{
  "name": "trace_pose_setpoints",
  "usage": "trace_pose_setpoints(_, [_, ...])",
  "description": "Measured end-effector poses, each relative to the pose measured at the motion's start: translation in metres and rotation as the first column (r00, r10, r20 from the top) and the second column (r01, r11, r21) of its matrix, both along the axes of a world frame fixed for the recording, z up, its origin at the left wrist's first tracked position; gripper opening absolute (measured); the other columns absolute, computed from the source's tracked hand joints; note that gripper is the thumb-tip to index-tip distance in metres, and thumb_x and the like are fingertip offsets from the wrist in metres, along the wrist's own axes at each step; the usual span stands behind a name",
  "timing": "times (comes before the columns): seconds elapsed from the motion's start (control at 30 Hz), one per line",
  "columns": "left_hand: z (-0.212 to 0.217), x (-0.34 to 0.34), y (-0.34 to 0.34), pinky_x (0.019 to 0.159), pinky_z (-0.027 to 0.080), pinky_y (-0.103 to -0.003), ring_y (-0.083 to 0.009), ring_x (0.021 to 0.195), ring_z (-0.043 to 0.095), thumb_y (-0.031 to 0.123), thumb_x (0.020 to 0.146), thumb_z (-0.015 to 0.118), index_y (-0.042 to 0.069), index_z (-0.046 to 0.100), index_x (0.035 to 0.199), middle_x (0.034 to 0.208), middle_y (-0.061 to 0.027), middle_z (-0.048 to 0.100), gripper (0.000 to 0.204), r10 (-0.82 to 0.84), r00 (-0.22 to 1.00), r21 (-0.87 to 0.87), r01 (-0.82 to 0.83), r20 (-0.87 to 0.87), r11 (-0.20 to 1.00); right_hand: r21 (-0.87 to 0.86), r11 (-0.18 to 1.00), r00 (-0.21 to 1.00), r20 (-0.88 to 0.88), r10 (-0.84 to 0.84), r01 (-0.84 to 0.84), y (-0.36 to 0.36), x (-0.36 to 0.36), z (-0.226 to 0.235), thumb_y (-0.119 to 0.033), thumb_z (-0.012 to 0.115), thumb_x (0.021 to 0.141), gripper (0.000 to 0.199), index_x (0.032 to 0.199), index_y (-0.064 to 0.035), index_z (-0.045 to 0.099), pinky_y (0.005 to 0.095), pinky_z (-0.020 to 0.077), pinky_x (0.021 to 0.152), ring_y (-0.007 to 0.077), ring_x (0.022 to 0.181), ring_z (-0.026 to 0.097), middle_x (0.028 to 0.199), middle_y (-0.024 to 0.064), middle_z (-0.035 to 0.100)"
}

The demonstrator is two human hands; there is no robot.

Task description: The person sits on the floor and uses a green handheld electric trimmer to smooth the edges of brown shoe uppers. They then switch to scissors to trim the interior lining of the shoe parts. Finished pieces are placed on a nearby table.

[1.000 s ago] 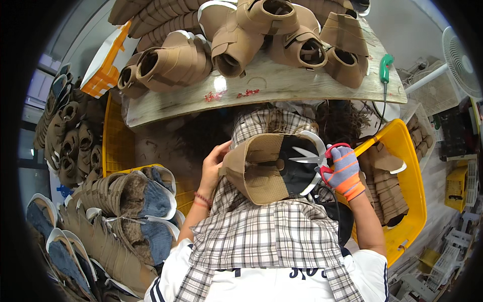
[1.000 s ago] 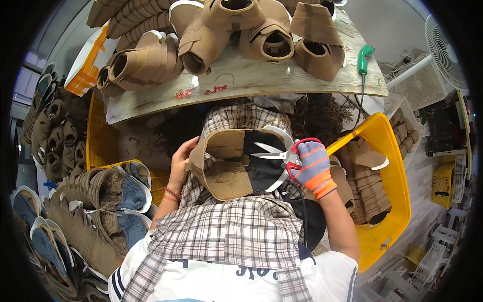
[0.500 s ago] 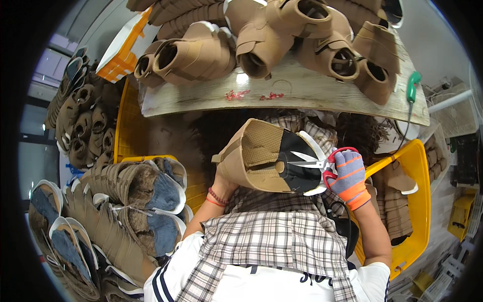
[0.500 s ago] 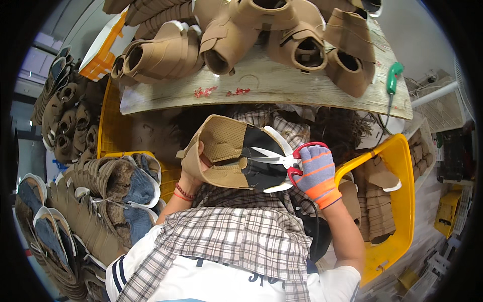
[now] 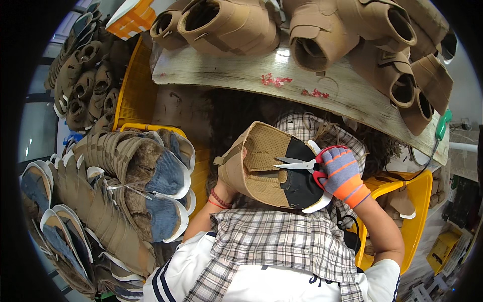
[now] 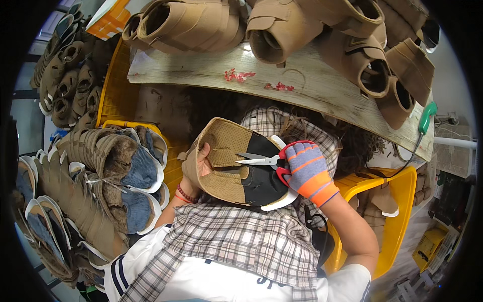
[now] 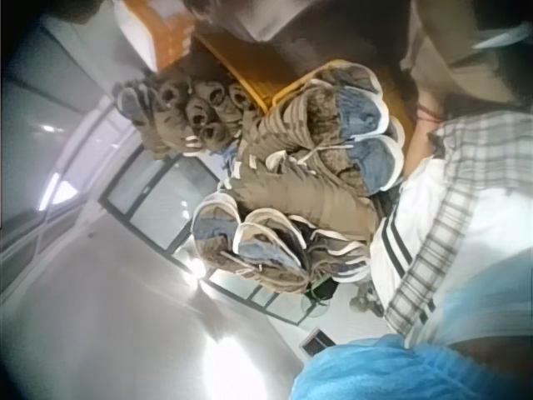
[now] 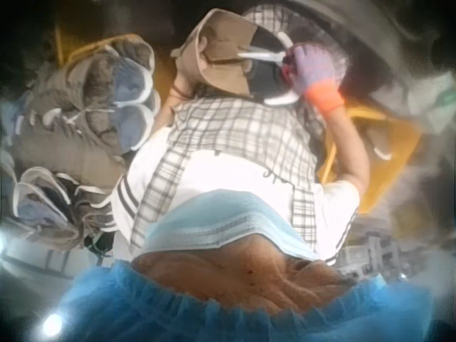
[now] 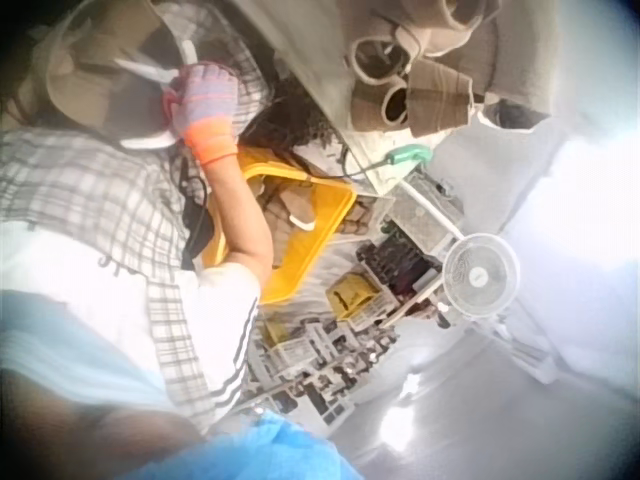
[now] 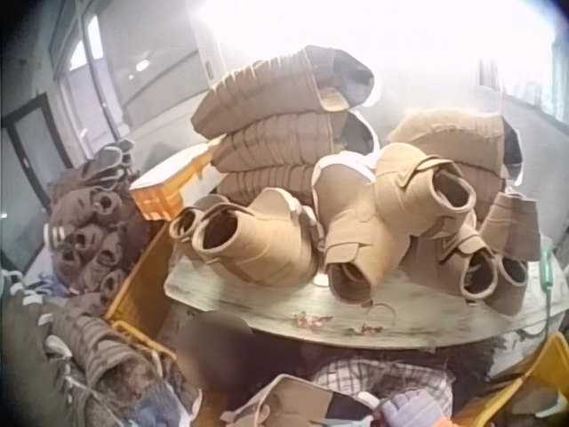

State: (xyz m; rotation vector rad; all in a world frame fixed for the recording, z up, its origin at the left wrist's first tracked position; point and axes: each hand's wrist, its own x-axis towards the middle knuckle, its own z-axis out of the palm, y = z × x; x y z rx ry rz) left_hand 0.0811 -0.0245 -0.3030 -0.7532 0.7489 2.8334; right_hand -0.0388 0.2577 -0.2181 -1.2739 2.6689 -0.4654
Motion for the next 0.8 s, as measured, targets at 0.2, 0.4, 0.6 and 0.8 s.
trace_pose_setpoints(0.2, [-0.044, 0.024, -0.016, 0.093, 0.048, -0.049, -0.0250, 0.115, 0.053, 0.030, 0.090, 0.060, 0.007, 0.044, 0.129, 0.124, -0.0098, 0.054, 0.048, -0.041, 0.998, -0.102, 0.036, -0.046, 0.994, 0.065, 0.998, 0.999, -0.047, 0.022, -0.019, -0.015, 0.002, -0.009, -0.024, 0.073, 0.064, 0.038, 0.094, -0.0075, 0.058, 0.0390, 0.0450, 0.073, 0.0295, 0.083, 0.056, 0.087, 0.0115, 0.057])
trace_pose_setpoints(0.4, [-0.044, 0.026, -0.012, 0.095, 0.046, -0.047, -0.0260, 0.116, 0.051, 0.032, 0.089, 0.061, 0.007, 0.044, 0.129, 0.126, -0.0108, 0.052, 0.051, -0.171, 0.985, -0.432, 0.141, -0.032, 0.891, 0.084, 0.994, 0.997, -0.010, -0.072, 0.072, 0.008, 0.001, -0.015, -0.023, 0.073, 0.064, 0.035, 0.091, -0.0073, 0.057, 0.0396, 0.0465, 0.070, 0.0288, 0.079, 0.057, 0.082, 0.0105, 0.058])
trace_pose_setpoints(0.6, [-0.047, 0.026, -0.009, 0.094, 0.048, -0.046, -0.0253, 0.115, 0.052, 0.033, 0.091, 0.058, 0.007, 0.041, 0.130, 0.126, -0.0114, 0.050, 0.050, -0.296, 0.955, -0.808, 0.156, -0.024, 0.568, 0.184, 0.983, 1.000, -0.012, 0.028, -0.025, -0.031, -0.006, 0.005, -0.029, 0.075, 0.059, 0.049, 0.098, -0.0045, 0.056, 0.0405, 0.0417, 0.084, 0.0307, 0.092, 0.053, 0.095, 0.0142, 0.056])
trace_pose_setpoints(0.8, [-0.003, 0.005, -0.008, 0.091, 0.051, -0.045, -0.0246, 0.114, 0.053, 0.032, 0.093, 0.055, 0.007, 0.041, 0.130, 0.125, -0.0110, 0.051, 0.047, -0.047, 0.998, -0.219, 0.057, 0.048, 0.974, 0.227, 0.971, 0.996, -0.018, 0.083, -0.077, -0.041, -0.015, 0.011, -0.030, 0.074, 0.061, 0.049, 0.098, -0.0043, 0.057, 0.0393, 0.0423, 0.082, 0.0288, 0.090, 0.055, 0.094, 0.0126, 0.057])
